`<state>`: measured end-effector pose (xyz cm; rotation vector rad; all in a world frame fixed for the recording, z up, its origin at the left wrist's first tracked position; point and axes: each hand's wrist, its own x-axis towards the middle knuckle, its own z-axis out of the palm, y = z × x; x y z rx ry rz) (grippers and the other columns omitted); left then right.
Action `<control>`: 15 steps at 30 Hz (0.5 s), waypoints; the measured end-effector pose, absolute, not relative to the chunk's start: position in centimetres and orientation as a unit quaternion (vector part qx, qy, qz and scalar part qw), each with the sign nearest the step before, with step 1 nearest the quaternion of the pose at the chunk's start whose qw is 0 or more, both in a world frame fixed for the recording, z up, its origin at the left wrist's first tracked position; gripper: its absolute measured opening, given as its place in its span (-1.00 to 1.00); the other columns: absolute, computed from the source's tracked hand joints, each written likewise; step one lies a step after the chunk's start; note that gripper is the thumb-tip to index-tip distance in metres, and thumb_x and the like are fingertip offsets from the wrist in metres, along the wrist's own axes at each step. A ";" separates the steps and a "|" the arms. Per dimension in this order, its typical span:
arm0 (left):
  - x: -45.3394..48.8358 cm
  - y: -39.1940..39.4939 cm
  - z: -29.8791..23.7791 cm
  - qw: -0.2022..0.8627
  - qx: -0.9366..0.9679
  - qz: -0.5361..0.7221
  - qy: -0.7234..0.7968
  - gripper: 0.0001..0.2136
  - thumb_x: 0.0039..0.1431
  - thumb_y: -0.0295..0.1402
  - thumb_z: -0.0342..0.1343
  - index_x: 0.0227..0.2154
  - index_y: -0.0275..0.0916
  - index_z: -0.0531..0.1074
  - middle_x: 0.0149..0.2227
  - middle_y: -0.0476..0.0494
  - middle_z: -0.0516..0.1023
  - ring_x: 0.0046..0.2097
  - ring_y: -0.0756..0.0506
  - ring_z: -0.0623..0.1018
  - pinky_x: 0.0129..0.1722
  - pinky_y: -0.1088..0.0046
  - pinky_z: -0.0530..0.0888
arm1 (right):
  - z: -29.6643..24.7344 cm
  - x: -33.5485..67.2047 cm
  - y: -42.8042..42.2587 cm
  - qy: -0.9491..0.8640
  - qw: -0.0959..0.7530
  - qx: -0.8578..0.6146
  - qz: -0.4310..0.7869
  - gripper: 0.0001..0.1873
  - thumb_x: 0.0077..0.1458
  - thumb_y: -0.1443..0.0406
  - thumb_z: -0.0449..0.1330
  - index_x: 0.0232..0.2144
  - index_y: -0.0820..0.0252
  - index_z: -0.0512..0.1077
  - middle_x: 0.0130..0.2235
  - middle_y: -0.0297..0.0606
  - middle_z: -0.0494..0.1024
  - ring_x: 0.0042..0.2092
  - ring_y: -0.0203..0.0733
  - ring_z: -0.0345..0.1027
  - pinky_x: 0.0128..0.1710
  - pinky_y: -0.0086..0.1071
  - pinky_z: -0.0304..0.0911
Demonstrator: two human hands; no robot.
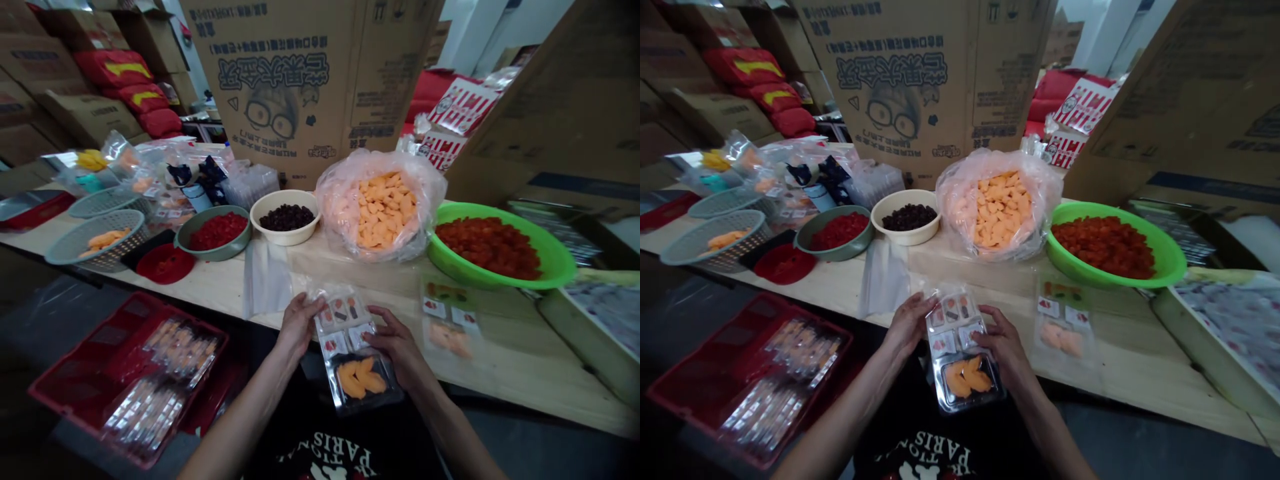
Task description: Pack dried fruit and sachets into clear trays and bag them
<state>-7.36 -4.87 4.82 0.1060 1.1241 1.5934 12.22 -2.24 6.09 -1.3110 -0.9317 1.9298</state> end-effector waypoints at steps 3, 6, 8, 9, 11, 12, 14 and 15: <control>-6.8 -4.8 6.1 0.593 0.111 0.657 0.453 -0.49 -0.35 -0.37 0.55 -0.28 -0.32 0.47 -0.34 -0.15 0.65 -0.36 -0.10 0.62 -0.29 0.43 0.51 | 6.9 12.1 -2.5 -0.360 0.328 -0.481 0.729 -0.11 -0.26 0.28 0.43 0.17 0.09 0.25 -0.46 -0.41 0.55 -0.52 -0.29 0.34 -0.54 -0.49 0.17; -6.2 -5.2 6.5 0.652 0.158 0.588 0.452 -0.51 -0.31 -0.34 0.54 -0.24 -0.38 0.56 -0.28 -0.26 0.67 -0.32 -0.15 0.64 -0.24 0.37 0.53 | 7.6 12.1 -2.2 -0.385 0.332 -0.471 0.721 0.01 -0.21 0.27 0.42 0.30 -0.02 0.14 -0.45 -0.42 0.55 -0.52 -0.29 0.34 -0.54 -0.50 0.15; -6.3 -5.4 6.2 0.679 0.154 0.549 0.462 -0.46 -0.34 -0.35 0.56 -0.19 -0.39 0.58 -0.26 -0.28 0.67 -0.30 -0.17 0.64 -0.22 0.34 0.54 | 7.5 12.1 -1.8 -0.390 0.321 -0.476 0.720 0.09 -0.23 0.28 0.42 0.34 -0.04 0.08 -0.47 -0.45 0.53 -0.53 -0.29 0.33 -0.54 -0.50 0.15; -6.5 -5.4 6.0 0.685 0.150 0.540 0.466 -0.44 -0.33 -0.33 0.56 -0.17 -0.38 0.58 -0.25 -0.28 0.68 -0.29 -0.17 0.64 -0.23 0.34 0.55 | 7.2 12.1 -1.6 -0.391 0.314 -0.480 0.720 0.10 -0.25 0.29 0.43 0.34 -0.02 0.09 -0.48 -0.45 0.53 -0.53 -0.28 0.33 -0.54 -0.49 0.15; -7.2 -5.2 5.5 0.677 0.141 0.549 0.469 -0.45 -0.25 -0.23 0.53 -0.16 -0.38 0.59 -0.24 -0.29 0.67 -0.30 -0.16 0.64 -0.28 0.37 0.55 | 6.5 12.0 -1.5 -0.392 0.300 -0.483 0.724 0.03 -0.26 0.28 0.42 0.29 0.04 0.17 -0.48 -0.43 0.53 -0.52 -0.27 0.34 -0.54 -0.48 0.17; -7.5 -5.0 5.4 0.666 0.136 0.561 0.473 -0.48 -0.21 -0.18 0.52 -0.19 -0.39 0.59 -0.27 -0.29 0.67 -0.33 -0.15 0.64 -0.31 0.39 0.54 | 6.2 12.0 -1.5 -0.393 0.295 -0.480 0.727 -0.01 -0.26 0.28 0.42 0.26 0.07 0.20 -0.46 -0.41 0.55 -0.50 -0.26 0.35 -0.53 -0.48 0.19; -7.9 -4.6 5.2 0.640 0.119 0.581 0.489 -0.55 -0.19 -0.17 0.51 -0.30 -0.41 0.59 -0.35 -0.27 0.67 -0.40 -0.11 0.62 -0.36 0.42 0.53 | 5.8 11.7 -1.6 -0.395 0.290 -0.474 0.732 -0.05 -0.25 0.26 0.42 0.23 0.09 0.22 -0.43 -0.38 0.57 -0.47 -0.23 0.38 -0.50 -0.46 0.22; -7.9 -4.4 5.1 0.634 0.108 0.582 0.499 -0.58 -0.22 -0.20 0.52 -0.36 -0.41 0.58 -0.40 -0.25 0.66 -0.44 -0.10 0.61 -0.38 0.43 0.53 | 5.8 11.5 -1.6 -0.396 0.293 -0.471 0.732 -0.03 -0.25 0.25 0.41 0.25 0.08 0.18 -0.42 -0.39 0.57 -0.46 -0.22 0.39 -0.48 -0.45 0.24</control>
